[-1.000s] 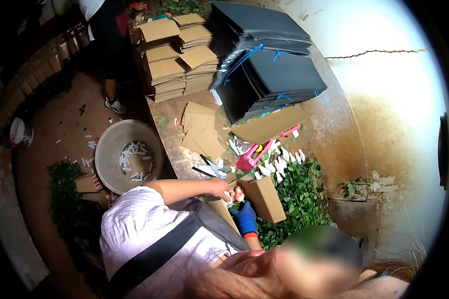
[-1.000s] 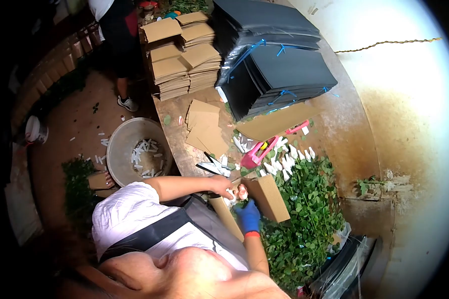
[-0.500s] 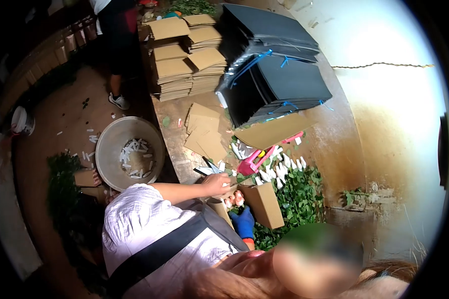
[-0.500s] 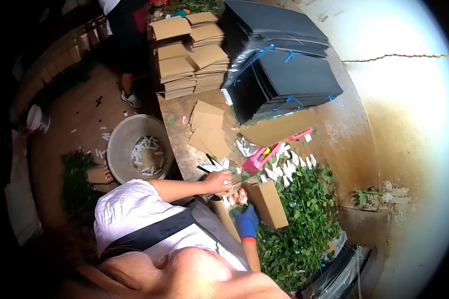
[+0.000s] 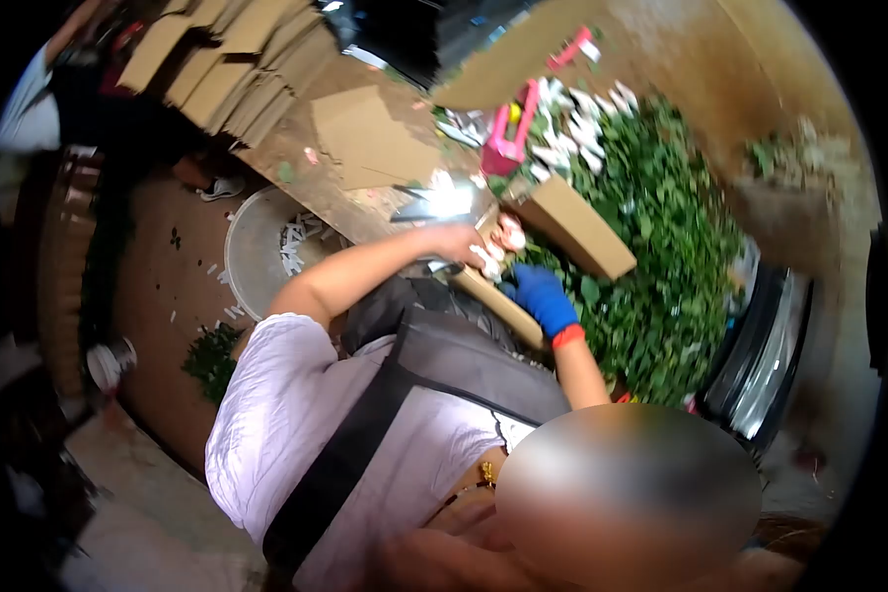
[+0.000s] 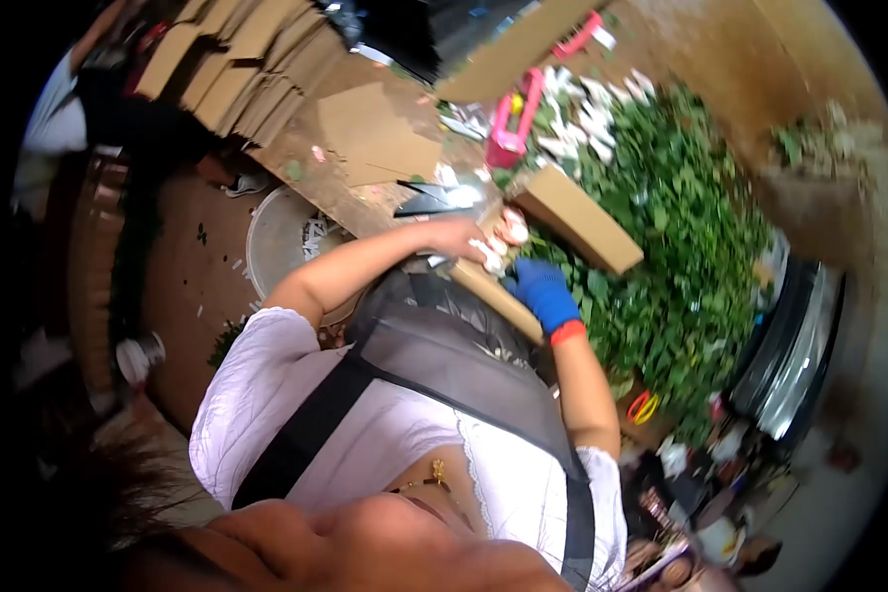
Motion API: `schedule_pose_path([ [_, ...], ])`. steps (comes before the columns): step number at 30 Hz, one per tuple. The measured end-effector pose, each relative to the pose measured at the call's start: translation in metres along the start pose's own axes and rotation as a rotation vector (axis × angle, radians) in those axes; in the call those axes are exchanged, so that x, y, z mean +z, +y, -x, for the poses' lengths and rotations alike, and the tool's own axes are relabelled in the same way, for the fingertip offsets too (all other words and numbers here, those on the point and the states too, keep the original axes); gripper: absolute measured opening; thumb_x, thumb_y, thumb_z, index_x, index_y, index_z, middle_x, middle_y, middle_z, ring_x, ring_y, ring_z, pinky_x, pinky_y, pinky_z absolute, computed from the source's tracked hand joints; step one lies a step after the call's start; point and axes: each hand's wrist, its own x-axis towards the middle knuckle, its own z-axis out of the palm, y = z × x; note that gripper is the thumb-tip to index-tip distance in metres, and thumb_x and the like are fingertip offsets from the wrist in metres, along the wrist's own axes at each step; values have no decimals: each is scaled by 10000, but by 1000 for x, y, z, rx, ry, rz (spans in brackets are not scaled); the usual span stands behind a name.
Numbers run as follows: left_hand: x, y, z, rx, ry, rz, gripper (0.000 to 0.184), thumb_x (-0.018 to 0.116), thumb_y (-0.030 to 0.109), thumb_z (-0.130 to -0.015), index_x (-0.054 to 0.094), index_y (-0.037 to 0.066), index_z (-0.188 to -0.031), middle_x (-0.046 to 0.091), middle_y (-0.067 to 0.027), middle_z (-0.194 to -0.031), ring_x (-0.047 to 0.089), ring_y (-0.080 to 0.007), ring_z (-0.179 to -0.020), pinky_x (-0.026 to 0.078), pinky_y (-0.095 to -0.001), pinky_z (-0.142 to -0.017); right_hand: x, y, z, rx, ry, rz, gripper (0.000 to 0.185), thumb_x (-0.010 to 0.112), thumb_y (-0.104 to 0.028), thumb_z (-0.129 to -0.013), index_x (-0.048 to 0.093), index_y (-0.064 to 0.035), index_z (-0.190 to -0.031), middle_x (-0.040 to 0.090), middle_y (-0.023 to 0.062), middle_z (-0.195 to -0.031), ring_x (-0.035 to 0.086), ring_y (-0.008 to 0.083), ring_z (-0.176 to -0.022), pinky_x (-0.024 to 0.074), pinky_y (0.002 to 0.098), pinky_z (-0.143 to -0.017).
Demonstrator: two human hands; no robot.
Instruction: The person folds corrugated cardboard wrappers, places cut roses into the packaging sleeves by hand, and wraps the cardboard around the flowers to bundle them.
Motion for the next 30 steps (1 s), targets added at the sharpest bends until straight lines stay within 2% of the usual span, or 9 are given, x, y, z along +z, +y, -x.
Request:
schedule_pose_path([
  [4,10,-2,5,-117,69,194,406,661,409,-921,722,11,-880,711,-115,-797,640,-216,-715,502,-362,-703,-13,-14,-6,47,-147,84,309,631,-382,-845,701,-93,-931,706,182,-956,685,353,-905,539,467,-800],
  [8,27,1,7,-170,238,378,368,683,412,-863,737,50,-902,681,-173,-763,661,-295,-716,506,-391,-709,-21,-24,-13,27,-211,167,281,607,-337,-861,696,-89,-957,712,178,-968,691,340,-928,541,455,-817],
  [12,47,-1,16,-216,599,252,243,670,281,-807,693,39,-805,649,-181,-735,640,-322,-651,498,-414,-639,0,-15,-21,-71,-157,198,215,618,-289,-861,666,-91,-932,705,174,-878,693,338,-851,540,462,-751],
  [15,24,25,45,-152,991,149,242,646,292,-806,687,54,-790,645,-189,-726,646,-338,-658,496,-433,-611,10,-11,-17,-115,-90,216,180,581,-254,-884,654,-98,-934,706,167,-859,696,332,-835,538,453,-725],
  [17,7,9,84,-282,953,140,281,632,341,-806,694,68,-794,644,-190,-725,653,-353,-669,504,-432,-603,6,-14,-13,-90,-88,205,228,521,-261,-910,678,-96,-913,717,163,-892,703,313,-878,535,437,-749],
  [19,-15,6,136,-417,801,-202,252,647,291,-802,662,40,-808,671,-139,-764,609,-268,-616,471,-374,-580,1,-17,-14,-66,-135,248,243,486,-238,-929,678,-89,-926,721,159,-904,707,305,-881,538,434,-745],
  [21,-35,-12,181,-696,278,-564,333,676,388,-794,710,87,-932,701,-141,-845,644,-282,-703,502,-395,-658,3,-21,-19,-52,-177,277,259,462,-223,-942,680,-84,-932,725,156,-921,710,296,-886,541,432,-742],
  [24,-56,-4,216,-774,-231,-911,455,701,491,-789,694,152,-1091,699,-159,-992,655,-341,-921,503,-453,-826,1,-24,-23,-30,-237,329,264,467,-226,-946,691,-86,-936,731,147,-978,715,272,-900,546,430,-741],
  [30,-30,14,117,-227,378,-289,261,664,281,-881,644,73,-1038,674,-125,-931,653,-319,-881,510,-412,-761,2,-13,-12,-105,-77,243,166,554,-249,-914,664,-125,-904,710,101,-861,699,288,-831,540,420,-691],
])
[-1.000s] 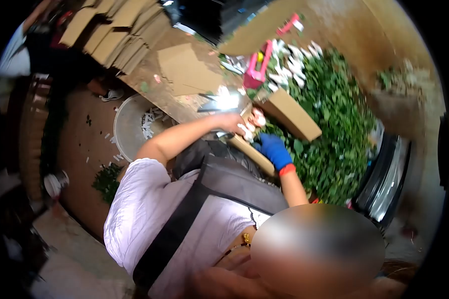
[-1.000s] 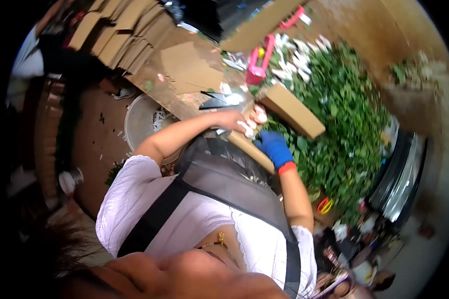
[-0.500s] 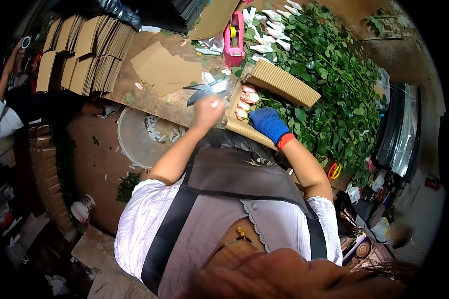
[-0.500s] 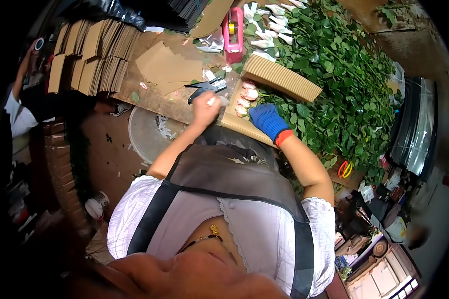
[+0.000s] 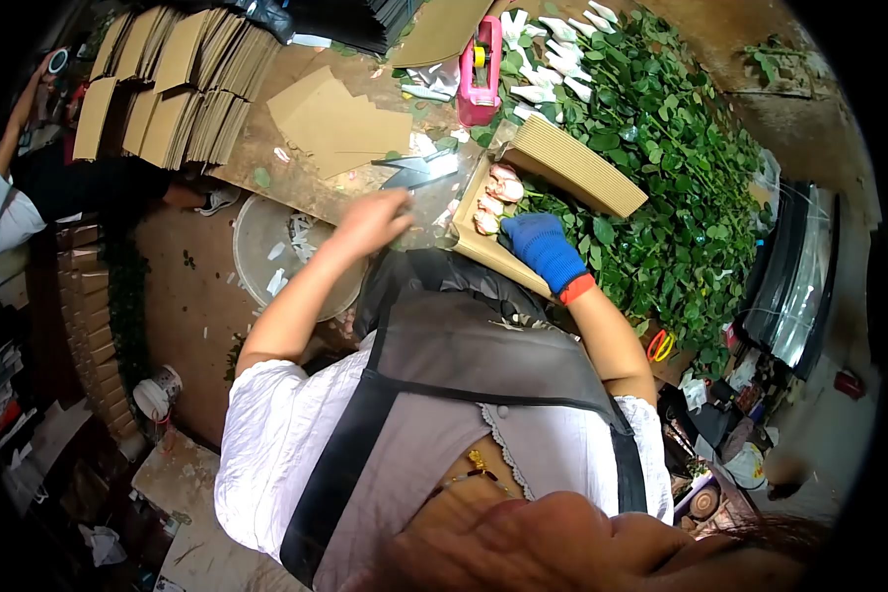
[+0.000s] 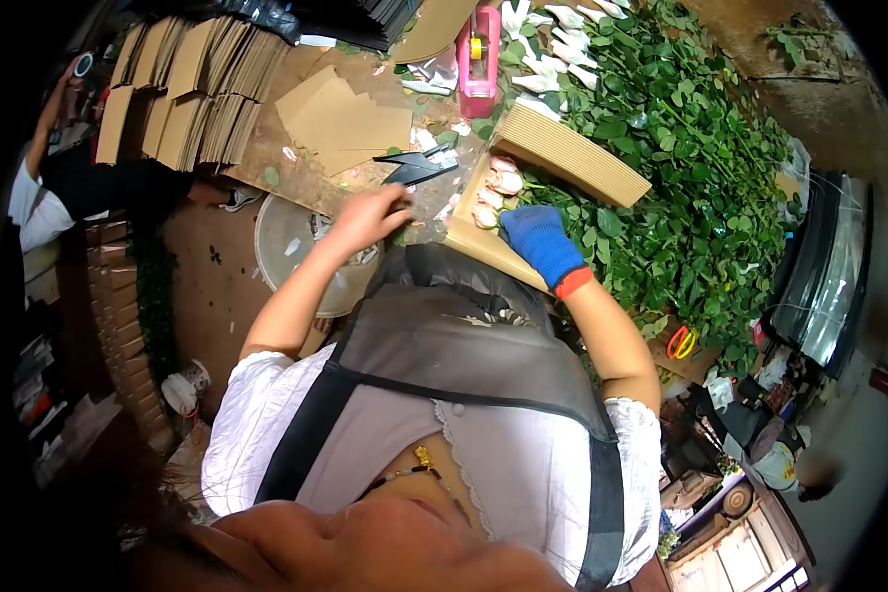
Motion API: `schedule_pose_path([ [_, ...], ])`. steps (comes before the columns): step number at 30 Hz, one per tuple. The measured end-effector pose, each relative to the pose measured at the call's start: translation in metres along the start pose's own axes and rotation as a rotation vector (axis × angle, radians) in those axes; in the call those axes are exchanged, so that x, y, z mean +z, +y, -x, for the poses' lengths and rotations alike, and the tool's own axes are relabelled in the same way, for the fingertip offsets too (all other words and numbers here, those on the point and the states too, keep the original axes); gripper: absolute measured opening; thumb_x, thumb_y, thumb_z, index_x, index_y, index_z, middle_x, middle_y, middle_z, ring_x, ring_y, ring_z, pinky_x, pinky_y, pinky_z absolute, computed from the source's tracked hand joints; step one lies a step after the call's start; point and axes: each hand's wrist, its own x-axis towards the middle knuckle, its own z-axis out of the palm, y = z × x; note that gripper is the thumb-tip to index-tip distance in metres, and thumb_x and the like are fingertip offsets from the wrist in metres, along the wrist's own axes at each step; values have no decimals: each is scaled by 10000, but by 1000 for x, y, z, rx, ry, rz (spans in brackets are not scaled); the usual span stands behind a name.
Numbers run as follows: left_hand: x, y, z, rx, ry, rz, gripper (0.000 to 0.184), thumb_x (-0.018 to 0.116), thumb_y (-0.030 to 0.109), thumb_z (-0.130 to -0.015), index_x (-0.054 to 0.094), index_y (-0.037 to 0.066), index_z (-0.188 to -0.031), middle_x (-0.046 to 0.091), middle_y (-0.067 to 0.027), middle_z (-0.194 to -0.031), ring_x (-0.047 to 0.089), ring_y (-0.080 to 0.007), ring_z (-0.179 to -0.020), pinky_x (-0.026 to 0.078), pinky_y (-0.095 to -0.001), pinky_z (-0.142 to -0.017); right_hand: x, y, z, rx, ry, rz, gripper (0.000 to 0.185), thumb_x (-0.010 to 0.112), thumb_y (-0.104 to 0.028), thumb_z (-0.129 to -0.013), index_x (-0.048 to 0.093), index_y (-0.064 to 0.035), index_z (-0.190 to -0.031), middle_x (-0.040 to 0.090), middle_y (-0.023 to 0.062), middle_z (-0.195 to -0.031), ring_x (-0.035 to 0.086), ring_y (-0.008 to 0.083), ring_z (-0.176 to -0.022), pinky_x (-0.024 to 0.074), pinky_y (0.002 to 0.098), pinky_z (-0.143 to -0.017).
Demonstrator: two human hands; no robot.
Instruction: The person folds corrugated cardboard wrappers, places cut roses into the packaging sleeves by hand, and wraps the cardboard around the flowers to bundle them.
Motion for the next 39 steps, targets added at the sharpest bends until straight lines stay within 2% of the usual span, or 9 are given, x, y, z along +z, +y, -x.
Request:
schedule_pose_path([
  [3,12,40,-37,95,66,224,221,685,201,-865,622,58,-1020,634,-111,-842,644,-322,-843,510,-401,-740,-4,8,24,-89,233,-106,165,586,-300,-901,628,-142,-924,663,97,-770,669,306,-765,518,433,-642],
  [4,9,51,-43,27,-17,302,256,697,205,-857,621,61,-1054,628,-114,-898,630,-310,-865,506,-402,-771,-3,12,32,-125,353,-182,178,599,-334,-897,611,-167,-958,637,93,-736,645,311,-708,496,443,-607],
  [7,21,54,-59,153,11,195,294,711,198,-840,622,69,-1090,620,-119,-983,613,-296,-950,488,-403,-826,-11,15,51,-55,379,-205,158,598,-327,-900,614,-183,-964,637,88,-737,638,312,-681,490,430,-589],
  [11,35,43,-75,287,44,-68,610,793,208,-735,563,108,-1291,503,-160,-1318,473,-361,-1196,431,-432,-997,-5,19,55,-52,369,-200,156,609,-307,-894,617,-200,-1007,641,83,-742,637,302,-671,490,423,-580],
  [12,37,40,-79,283,2,-131,781,833,226,-679,510,141,-1386,425,-176,-1414,424,-388,-1247,402,-435,-1048,-2,21,53,-92,378,-242,174,631,-298,-878,621,-204,-1023,646,81,-747,644,299,-682,497,422,-587],
  [21,38,31,-94,255,-75,-206,906,872,293,-640,464,346,-1447,268,-168,-1551,232,-415,-1421,280,-568,-1093,-4,14,35,-106,179,-165,121,619,-237,-867,596,-151,-949,663,95,-779,669,304,-734,512,430,-614],
  [27,49,29,-88,178,-102,-194,910,849,321,-680,412,406,-1473,316,-189,-1522,199,-436,-1435,226,-560,-1119,-3,13,24,-135,98,-83,140,554,-241,-903,572,-125,-977,675,115,-792,678,311,-750,514,431,-618],
  [36,46,32,-87,174,-88,-221,899,821,340,-664,427,408,-1469,470,-156,-1211,393,-309,-1209,298,-437,-948,-10,13,12,-97,-47,-154,224,543,-323,-926,559,-116,-1008,673,165,-809,666,353,-746,508,477,-643],
  [39,51,31,-85,191,-46,-236,905,817,342,-672,411,413,-1478,469,-160,-1232,383,-311,-1232,288,-443,-960,-6,20,14,-174,15,-189,247,556,-337,-919,558,-112,-1019,664,176,-800,657,372,-742,504,489,-654],
])
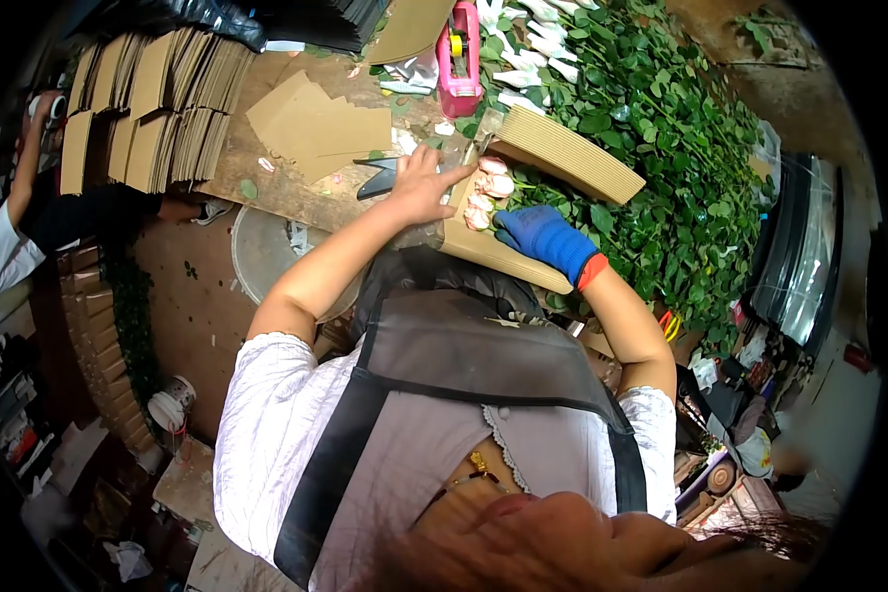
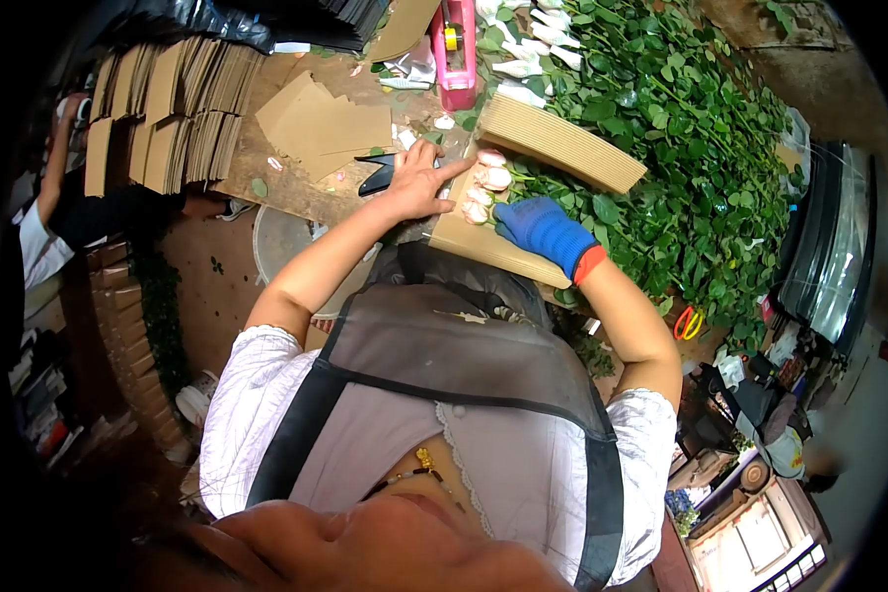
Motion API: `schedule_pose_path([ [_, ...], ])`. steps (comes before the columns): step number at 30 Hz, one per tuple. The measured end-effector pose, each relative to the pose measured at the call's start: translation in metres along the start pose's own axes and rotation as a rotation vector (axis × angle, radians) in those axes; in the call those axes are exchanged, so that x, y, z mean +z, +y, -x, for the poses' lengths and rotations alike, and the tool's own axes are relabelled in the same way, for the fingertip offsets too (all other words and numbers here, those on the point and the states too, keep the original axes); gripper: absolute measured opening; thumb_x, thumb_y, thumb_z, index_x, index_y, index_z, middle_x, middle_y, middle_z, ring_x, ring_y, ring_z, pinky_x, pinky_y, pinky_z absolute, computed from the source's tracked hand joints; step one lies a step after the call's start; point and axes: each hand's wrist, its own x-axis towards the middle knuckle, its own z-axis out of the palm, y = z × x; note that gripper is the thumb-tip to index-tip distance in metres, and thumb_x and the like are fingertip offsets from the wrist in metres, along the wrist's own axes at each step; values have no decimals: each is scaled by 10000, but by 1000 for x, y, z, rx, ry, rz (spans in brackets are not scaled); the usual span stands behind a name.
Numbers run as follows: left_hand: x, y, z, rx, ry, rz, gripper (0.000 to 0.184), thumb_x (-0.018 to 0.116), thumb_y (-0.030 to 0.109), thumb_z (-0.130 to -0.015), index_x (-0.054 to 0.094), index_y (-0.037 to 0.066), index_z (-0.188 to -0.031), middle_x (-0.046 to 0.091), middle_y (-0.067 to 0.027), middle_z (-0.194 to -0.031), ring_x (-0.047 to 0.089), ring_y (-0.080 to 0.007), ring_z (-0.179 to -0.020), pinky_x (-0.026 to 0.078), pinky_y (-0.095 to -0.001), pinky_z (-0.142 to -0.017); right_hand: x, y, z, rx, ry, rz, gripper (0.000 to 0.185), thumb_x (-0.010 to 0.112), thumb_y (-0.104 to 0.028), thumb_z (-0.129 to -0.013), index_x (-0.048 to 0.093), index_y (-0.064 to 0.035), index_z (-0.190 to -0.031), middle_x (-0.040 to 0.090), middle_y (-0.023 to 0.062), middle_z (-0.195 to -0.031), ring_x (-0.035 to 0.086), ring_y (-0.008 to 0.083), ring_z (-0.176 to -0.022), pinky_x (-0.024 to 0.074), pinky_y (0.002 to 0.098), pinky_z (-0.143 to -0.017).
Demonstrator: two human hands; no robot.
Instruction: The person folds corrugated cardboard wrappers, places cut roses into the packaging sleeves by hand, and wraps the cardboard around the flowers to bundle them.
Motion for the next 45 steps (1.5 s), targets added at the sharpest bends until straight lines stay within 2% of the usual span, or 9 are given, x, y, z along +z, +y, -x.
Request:
schedule_pose_path([
  [6,-4,4,-2,-29,-105,-63,909,792,357,-685,379,433,-1491,438,-186,-1351,314,-344,-1333,262,-518,-1027,-5,21,-7,-32,-163,-337,243,568,-318,-921,595,-112,-1047,657,207,-828,641,411,-753,515,487,-687],
  [13,-6,-24,-20,59,-287,86,805,713,481,-742,417,363,-1481,196,-235,-1585,-22,-437,-1496,2,-634,-1159,0,-28,-32,119,20,193,236,515,-235,-905,696,-96,-844,707,168,-780,708,319,-758,543,458,-671],
  [16,-14,-13,-24,-15,-299,234,840,716,592,-732,449,278,-1464,164,-242,-1592,-14,-446,-1493,-21,-639,-1156,-1,-32,-32,181,-86,198,228,524,-235,-902,704,-99,-866,714,164,-798,711,311,-763,546,455,-679],
  [17,-21,-1,-24,-30,-310,208,963,739,669,-683,433,161,-1441,157,-278,-1579,-4,-451,-1492,-51,-645,-1150,5,-28,-34,158,-73,197,208,536,-255,-900,686,-112,-904,707,157,-796,703,317,-754,542,454,-673],
  [21,12,13,-20,23,-145,123,1080,817,627,-618,344,60,-1406,174,-325,-1548,19,-462,-1488,-73,-642,-1149,4,-15,-27,176,-118,104,237,568,-334,-894,650,-129,-979,696,153,-820,684,337,-763,534,459,-690],
  [28,6,10,-21,47,-231,156,1103,825,612,-621,342,11,-1410,152,-327,-1556,7,-465,-1486,-67,-648,-1146,7,0,-17,316,123,-12,293,584,-391,-893,581,-128,-1021,677,153,-805,665,353,-759,513,479,-673],
  [37,25,14,-26,-48,-30,280,807,793,592,-678,552,161,-1316,297,-315,-1472,145,-451,-1457,-75,-602,-1149,28,7,-30,168,227,27,216,563,-327,-909,562,-137,-1011,668,151,-774,657,365,-712,508,495,-625],
  [41,33,7,-22,39,116,288,743,756,589,-713,575,164,-1295,333,-287,-1468,188,-432,-1451,-59,-604,-1158,-4,-2,-14,382,38,-18,323,564,-394,-909,568,-160,-1131,684,177,-837,666,373,-787,522,494,-720],
  [45,38,5,-18,60,140,274,756,761,567,-714,566,153,-1315,337,-288,-1465,212,-427,-1442,-49,-599,-1159,-5,6,-20,437,160,-12,344,566,-440,-912,567,-164,-1118,692,161,-857,664,367,-768,516,492,-694],
])
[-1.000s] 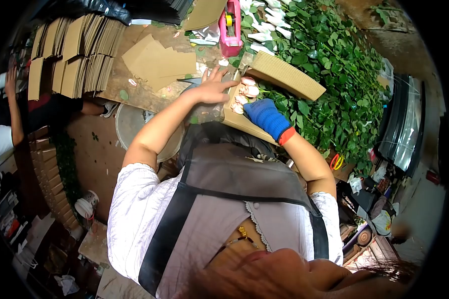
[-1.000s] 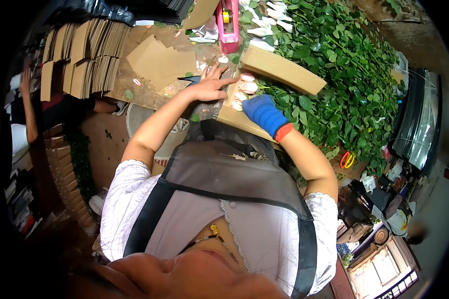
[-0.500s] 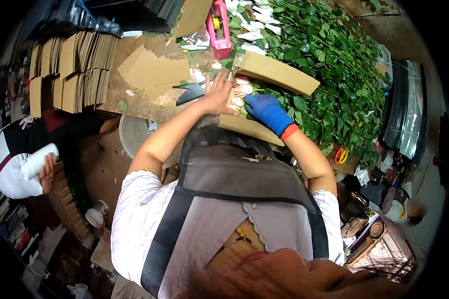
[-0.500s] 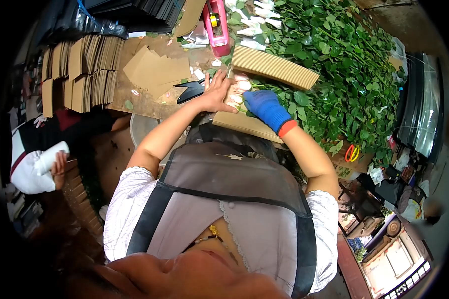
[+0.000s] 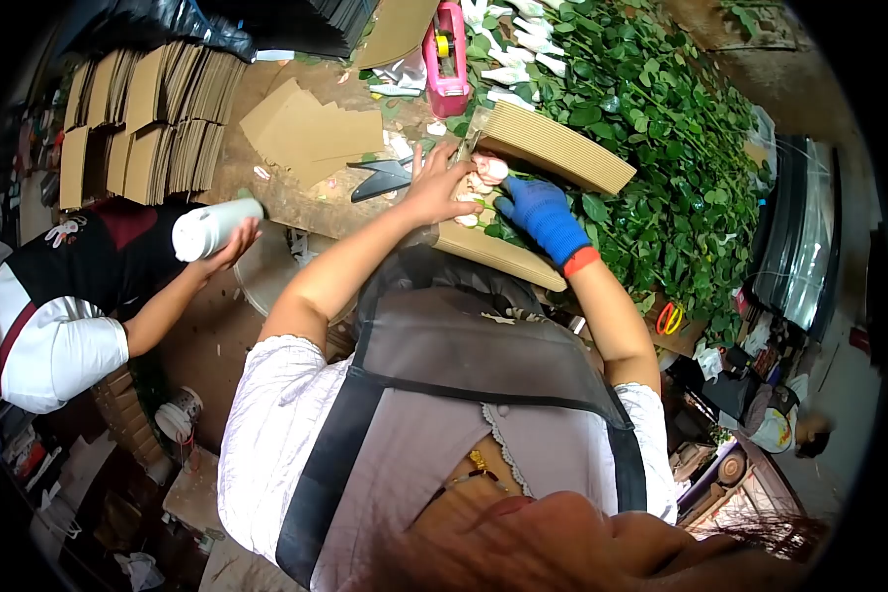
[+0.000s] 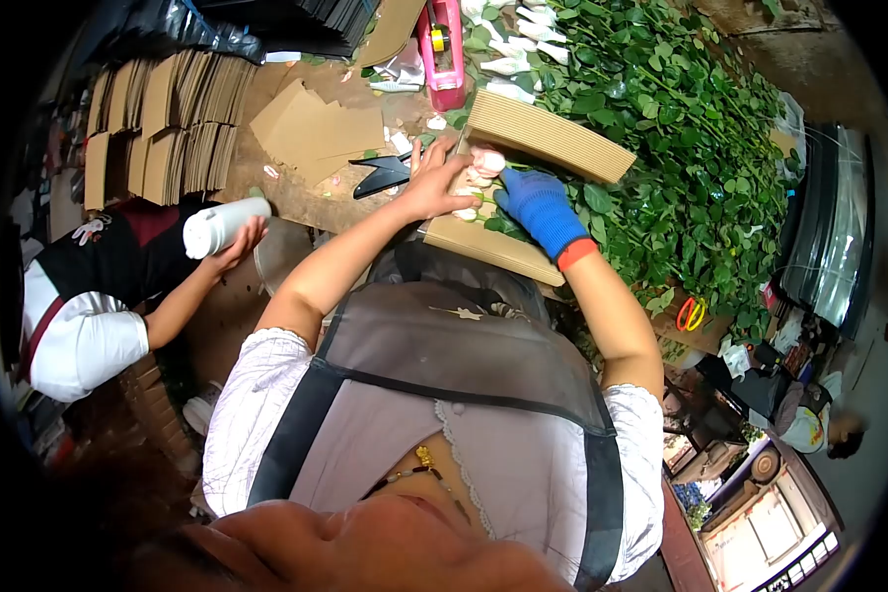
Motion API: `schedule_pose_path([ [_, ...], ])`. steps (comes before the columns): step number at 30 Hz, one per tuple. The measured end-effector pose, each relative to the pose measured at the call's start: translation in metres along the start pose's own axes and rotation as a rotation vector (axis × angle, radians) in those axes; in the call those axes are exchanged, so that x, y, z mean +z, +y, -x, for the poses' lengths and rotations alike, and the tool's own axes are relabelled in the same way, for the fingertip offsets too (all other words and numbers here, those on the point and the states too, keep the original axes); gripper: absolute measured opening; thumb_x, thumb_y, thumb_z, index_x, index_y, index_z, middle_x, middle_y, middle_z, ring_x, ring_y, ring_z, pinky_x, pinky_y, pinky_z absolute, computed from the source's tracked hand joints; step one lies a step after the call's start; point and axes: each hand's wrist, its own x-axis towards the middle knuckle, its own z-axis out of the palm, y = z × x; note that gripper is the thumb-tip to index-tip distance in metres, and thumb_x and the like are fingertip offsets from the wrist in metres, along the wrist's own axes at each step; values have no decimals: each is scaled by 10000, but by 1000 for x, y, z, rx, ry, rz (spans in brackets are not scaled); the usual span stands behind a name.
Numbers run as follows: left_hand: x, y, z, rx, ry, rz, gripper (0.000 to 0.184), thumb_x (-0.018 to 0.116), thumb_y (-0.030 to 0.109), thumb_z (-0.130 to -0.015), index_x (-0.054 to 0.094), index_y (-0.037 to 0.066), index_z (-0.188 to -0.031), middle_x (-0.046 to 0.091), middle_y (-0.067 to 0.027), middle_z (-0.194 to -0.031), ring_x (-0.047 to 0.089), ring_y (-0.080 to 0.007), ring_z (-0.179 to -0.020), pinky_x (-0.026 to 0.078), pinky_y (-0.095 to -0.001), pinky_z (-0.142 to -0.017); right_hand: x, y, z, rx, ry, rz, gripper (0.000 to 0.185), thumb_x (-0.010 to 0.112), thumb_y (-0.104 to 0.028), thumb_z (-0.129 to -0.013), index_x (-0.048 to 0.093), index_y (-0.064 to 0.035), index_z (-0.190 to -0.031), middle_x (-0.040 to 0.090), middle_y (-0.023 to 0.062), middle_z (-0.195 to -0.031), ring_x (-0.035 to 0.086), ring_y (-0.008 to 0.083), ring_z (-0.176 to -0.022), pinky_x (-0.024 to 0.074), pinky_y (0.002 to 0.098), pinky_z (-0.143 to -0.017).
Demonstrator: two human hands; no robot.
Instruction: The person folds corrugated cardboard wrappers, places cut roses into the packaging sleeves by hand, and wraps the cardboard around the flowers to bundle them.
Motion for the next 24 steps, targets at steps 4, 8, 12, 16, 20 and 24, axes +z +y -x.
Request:
schedule_pose_path([
  [4,-4,2,-3,-19,-56,-17,772,757,567,-717,561,136,-1327,330,-287,-1473,193,-423,-1449,-58,-600,-1156,26,4,-11,-85,81,34,304,555,-417,-928,557,-162,-1094,688,140,-795,658,355,-700,498,487,-627],
  [8,-1,10,-10,-101,-18,-19,667,772,561,-706,668,134,-1208,359,-242,-1460,227,-400,-1431,-53,-621,-1154,35,3,-10,-129,144,87,286,565,-363,-922,528,-135,-1091,674,141,-756,644,360,-650,491,485,-581],
  [12,8,20,-12,-173,95,40,513,778,524,-713,749,139,-1051,408,-219,-1432,266,-381,-1407,-47,-619,-1156,24,8,0,-168,77,62,304,559,-383,-915,530,-147,-1104,676,143,-762,651,364,-667,505,483,-591],
  [16,11,15,-10,-137,169,86,369,788,478,-712,774,199,-953,436,-198,-1419,283,-373,-1397,-27,-612,-1159,-27,-18,13,190,-23,-23,483,571,-420,-892,544,-139,-1284,688,140,-1076,673,326,-947,531,464,-780],
  [20,13,15,-10,-131,157,38,419,799,461,-721,734,191,-1036,454,-184,-1389,305,-360,-1386,-18,-598,-1161,12,15,-19,165,91,0,513,604,-441,-864,528,-255,-1336,563,133,-1342,569,328,-1188,477,465,-959],
  [24,11,11,-12,-162,158,103,614,806,472,-707,635,121,-1181,435,-197,-1411,293,-384,-1392,-13,-614,-1159,-16,1,-15,187,-41,12,426,616,-405,-861,589,-216,-1243,606,134,-1277,595,320,-1148,487,464,-946],
])
